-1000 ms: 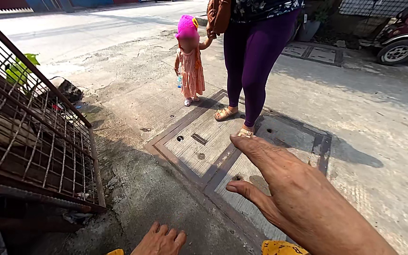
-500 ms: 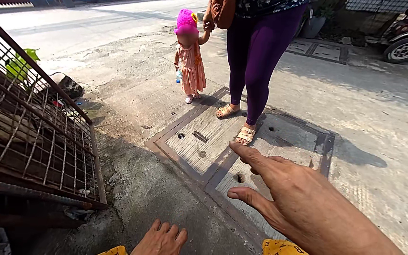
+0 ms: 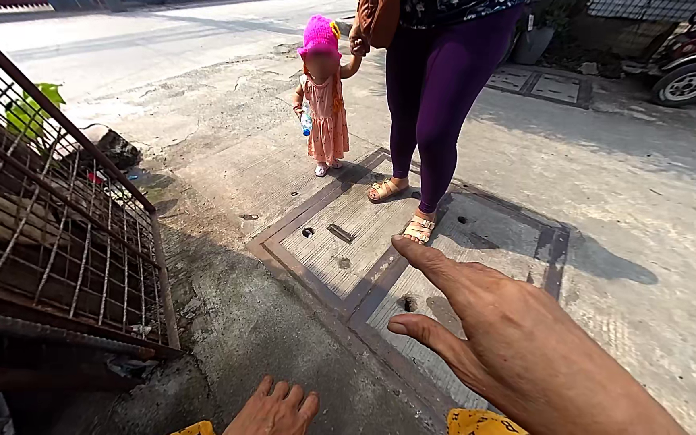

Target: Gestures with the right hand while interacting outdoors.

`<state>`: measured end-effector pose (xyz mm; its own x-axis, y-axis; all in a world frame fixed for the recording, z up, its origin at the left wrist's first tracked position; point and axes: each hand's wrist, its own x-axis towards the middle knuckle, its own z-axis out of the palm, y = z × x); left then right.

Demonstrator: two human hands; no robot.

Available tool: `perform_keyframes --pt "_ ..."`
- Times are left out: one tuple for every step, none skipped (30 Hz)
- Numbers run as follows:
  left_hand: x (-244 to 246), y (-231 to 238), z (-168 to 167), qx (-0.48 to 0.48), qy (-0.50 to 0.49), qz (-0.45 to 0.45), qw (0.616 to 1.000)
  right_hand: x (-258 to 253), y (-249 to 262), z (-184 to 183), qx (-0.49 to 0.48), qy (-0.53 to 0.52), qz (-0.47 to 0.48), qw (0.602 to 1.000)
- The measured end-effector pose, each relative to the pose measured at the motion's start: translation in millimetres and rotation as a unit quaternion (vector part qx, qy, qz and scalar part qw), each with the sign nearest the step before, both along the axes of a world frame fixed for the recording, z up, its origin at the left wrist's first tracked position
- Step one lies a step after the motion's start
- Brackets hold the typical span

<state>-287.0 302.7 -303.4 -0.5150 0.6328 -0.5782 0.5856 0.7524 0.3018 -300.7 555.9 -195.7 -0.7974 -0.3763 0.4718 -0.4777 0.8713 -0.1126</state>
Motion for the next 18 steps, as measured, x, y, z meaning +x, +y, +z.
perform_keyframes --pt "0.1 0.1 0.2 0.0 0.001 0.0 1.0 0.4 0.3 -0.1 0.0 0.0 0.0 1.0" --pt "0.2 0.3 0.5 -0.001 0.002 -0.002 1.0 0.8 0.7 -0.4 -0.002 0.001 0.001 1.0" --pt "0.0 0.8 0.9 -0.003 0.002 -0.004 1.0 1.1 1.6 -0.4 -0.002 -0.001 0.002 1.0" --pt "-0.7 1.5 1.1 -0.001 0.002 -0.006 1.0 1.2 3.1 -0.1 -0.002 -0.002 0.002 1.0" --pt "-1.5 2.3 1.4 0.0 0.001 -0.008 1.0 1.2 4.8 0.3 -0.002 -0.004 0.003 1.0" --pt "-1.7 2.6 1.9 0.0 -0.002 -0.007 1.0 1.1 6.4 0.4 -0.003 -0.009 0.006 1.0" --pt "-2.0 3.0 2.6 -0.003 -0.006 -0.005 1.0 0.8 8.1 0.5 -0.005 -0.013 0.009 1.0" --pt "-2.7 3.9 2.6 -0.007 -0.011 -0.001 1.0 0.9 10.2 1.4 -0.008 -0.023 0.011 1.0" --pt "-3.3 5.1 2.5 -0.01 -0.018 0.001 1.0 1.4 12.0 2.8 -0.013 -0.038 0.014 0.999" --pt "-4.2 6.1 3.1 -0.016 -0.025 0.003 1.0 1.8 13.5 5.0 -0.015 -0.059 0.016 0.998" --pt "-5.3 6.4 4.1 -0.02 -0.028 0.005 0.999 1.6 14.4 7.5 -0.017 -0.081 0.02 0.996" --pt "-5.7 6.4 5.3 -0.024 -0.031 0.005 0.999 1.5 15.3 9.3 -0.021 -0.1 0.024 0.995" --pt "-5.4 6.1 5.9 -0.024 -0.031 0.006 0.999 1.7 16.0 10.5 -0.023 -0.111 0.028 0.993" --pt "-4.8 5.8 6.4 -0.02 -0.028 0.008 0.999 1.8 16.2 11.3 -0.025 -0.115 0.031 0.993" --pt "-4.1 5.5 6.7 -0.018 -0.026 0.01 0.999 2.0 15.8 11.8 -0.025 -0.113 0.03 0.993" --pt "-2.8 5.1 6.3 -0.014 -0.023 0.011 1.0 2.2 15.2 11.6 -0.023 -0.106 0.028 0.994" --pt "-1.7 4.7 5.7 -0.011 -0.019 0.011 1.0 2.4 14.6 11.2 -0.021 -0.094 0.024 0.995" --pt "-1.1 4.7 5.8 -0.009 -0.018 0.013 1.0 2.4 13.9 10.7 -0.018 -0.08 0.019 0.996"
